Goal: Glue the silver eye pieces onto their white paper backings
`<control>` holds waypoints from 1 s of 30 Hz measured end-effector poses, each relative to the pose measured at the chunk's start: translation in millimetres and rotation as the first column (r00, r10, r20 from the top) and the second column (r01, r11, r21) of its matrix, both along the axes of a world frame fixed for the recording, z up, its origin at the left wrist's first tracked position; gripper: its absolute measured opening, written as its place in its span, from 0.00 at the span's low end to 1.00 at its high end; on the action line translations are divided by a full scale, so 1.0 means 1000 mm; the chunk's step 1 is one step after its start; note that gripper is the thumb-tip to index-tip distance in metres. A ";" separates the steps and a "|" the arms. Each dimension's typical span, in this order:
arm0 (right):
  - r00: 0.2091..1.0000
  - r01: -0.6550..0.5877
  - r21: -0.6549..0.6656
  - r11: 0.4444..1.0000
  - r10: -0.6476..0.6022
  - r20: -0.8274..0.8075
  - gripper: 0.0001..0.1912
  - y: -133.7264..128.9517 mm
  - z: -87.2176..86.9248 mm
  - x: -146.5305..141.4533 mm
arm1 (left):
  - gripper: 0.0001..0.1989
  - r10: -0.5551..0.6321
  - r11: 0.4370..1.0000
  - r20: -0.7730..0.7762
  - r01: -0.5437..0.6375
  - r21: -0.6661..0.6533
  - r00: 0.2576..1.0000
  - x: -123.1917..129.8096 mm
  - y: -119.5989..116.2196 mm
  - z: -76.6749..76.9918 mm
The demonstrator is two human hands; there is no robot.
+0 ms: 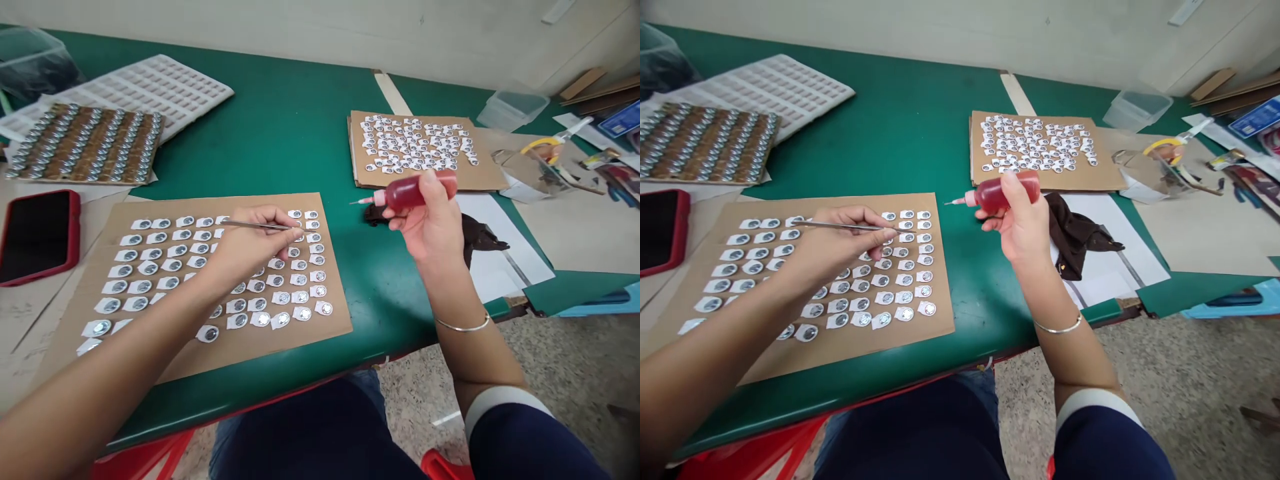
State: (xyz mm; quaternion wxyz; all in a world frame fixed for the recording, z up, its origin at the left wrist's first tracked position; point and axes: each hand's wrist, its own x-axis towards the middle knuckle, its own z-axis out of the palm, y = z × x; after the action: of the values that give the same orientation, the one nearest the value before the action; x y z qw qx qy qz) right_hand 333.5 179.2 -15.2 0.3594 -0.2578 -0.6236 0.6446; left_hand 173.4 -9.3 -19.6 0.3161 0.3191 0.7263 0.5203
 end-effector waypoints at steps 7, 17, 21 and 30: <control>0.998 -0.059 -0.108 0.992 0.055 -0.043 0.21 0.003 -0.022 -0.033 | 0.12 -0.013 1.000 0.089 0.012 0.010 0.996 0.007 0.005 -0.014; 0.999 -0.032 -0.176 0.984 0.030 -0.014 0.21 0.000 -0.046 -0.037 | 0.08 -0.129 0.987 -0.054 0.122 -0.106 0.990 0.019 -0.002 -0.053; 1.000 -0.011 -0.189 0.982 0.010 -0.004 0.21 -0.009 -0.048 -0.040 | 0.06 -0.261 0.964 -0.357 0.220 -0.151 0.897 0.022 -0.012 -0.067; 1.000 0.000 -0.119 0.993 0.002 0.023 0.21 -0.017 -0.051 -0.039 | 0.06 -0.280 0.960 -0.398 0.243 -0.142 0.874 0.021 -0.013 -0.071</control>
State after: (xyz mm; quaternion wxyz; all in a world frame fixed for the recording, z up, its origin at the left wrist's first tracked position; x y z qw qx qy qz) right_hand 294.5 162.6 -65.9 0.3358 -0.2860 -0.5883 0.6778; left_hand 194.2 -22.0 -90.1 0.2360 0.5034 0.7487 0.3610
